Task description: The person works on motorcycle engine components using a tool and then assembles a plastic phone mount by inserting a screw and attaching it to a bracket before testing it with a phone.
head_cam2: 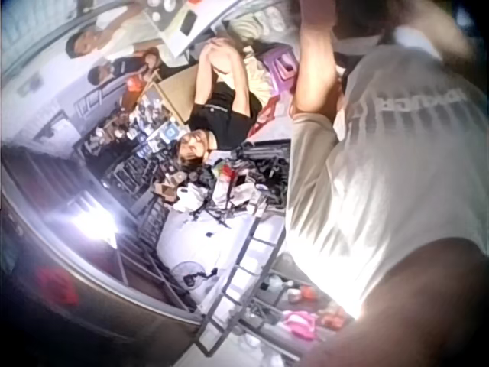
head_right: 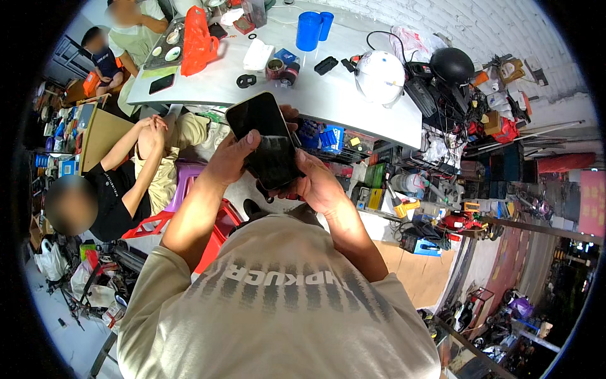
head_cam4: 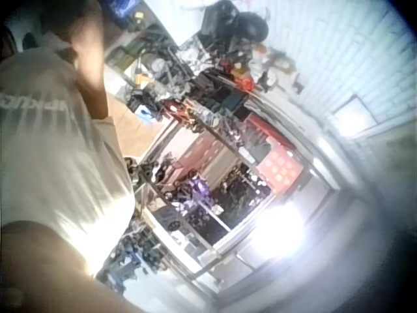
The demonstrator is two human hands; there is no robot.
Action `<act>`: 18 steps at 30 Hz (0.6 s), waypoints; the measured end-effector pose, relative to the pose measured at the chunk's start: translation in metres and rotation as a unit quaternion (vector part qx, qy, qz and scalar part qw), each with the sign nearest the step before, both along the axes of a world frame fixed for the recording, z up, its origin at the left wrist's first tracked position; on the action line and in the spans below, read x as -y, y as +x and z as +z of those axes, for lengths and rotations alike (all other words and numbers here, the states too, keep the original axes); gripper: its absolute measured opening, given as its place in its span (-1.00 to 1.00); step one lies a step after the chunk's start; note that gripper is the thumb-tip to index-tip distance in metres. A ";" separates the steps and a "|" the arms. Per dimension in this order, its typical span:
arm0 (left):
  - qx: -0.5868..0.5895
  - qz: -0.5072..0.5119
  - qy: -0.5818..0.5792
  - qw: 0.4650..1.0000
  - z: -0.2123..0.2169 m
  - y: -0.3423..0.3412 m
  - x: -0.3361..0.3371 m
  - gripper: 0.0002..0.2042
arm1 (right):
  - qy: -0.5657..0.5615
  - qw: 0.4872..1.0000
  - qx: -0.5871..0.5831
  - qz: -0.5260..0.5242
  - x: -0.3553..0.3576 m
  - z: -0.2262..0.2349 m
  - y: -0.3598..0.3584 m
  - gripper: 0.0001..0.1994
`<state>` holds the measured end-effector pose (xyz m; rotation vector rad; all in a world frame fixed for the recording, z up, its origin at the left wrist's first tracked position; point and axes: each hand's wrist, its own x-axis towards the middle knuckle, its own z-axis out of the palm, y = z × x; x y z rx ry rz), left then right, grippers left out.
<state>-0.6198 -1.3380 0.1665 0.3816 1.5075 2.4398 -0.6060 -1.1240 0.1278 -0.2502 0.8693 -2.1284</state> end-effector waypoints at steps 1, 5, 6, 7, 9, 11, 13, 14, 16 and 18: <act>-0.011 0.002 0.004 1.000 0.002 0.000 0.000 -0.14 | 0.013 1.000 -0.005 -0.005 -0.002 0.003 0.001 -0.38; 0.058 0.025 0.131 0.989 0.017 0.001 -0.005 -0.10 | 0.042 0.999 -0.003 -0.011 -0.007 0.010 0.005 -0.42; 0.084 0.024 0.173 0.981 0.021 -0.002 -0.006 -0.09 | 0.045 0.999 0.003 -0.009 -0.007 0.010 0.004 -0.41; 0.111 0.023 0.215 0.970 0.023 -0.005 -0.006 -0.07 | 0.036 0.999 0.009 -0.014 -0.006 0.011 0.005 -0.41; 0.128 0.022 0.249 0.960 0.027 -0.010 -0.001 -0.11 | 0.017 0.999 0.020 -0.023 -0.003 0.014 0.006 -0.42; 0.134 0.026 0.260 0.956 0.032 -0.013 0.000 -0.14 | -0.001 1.000 0.008 -0.011 -0.007 0.005 0.004 -0.42; 0.129 0.038 0.250 0.959 0.035 -0.014 -0.001 -0.15 | -0.004 1.000 0.004 -0.024 -0.003 0.009 0.004 -0.44; 0.126 0.035 0.253 0.959 0.034 -0.015 0.000 -0.17 | 0.001 0.999 0.005 -0.045 0.001 0.012 0.007 -0.46; 0.120 0.028 0.259 0.958 0.030 -0.015 0.000 -0.21 | 0.002 0.997 0.032 -0.077 0.008 0.022 0.011 -0.45; 0.124 0.038 0.255 0.958 0.030 -0.011 -0.004 -0.24 | -0.008 0.992 0.071 -0.103 0.012 0.025 0.014 -0.42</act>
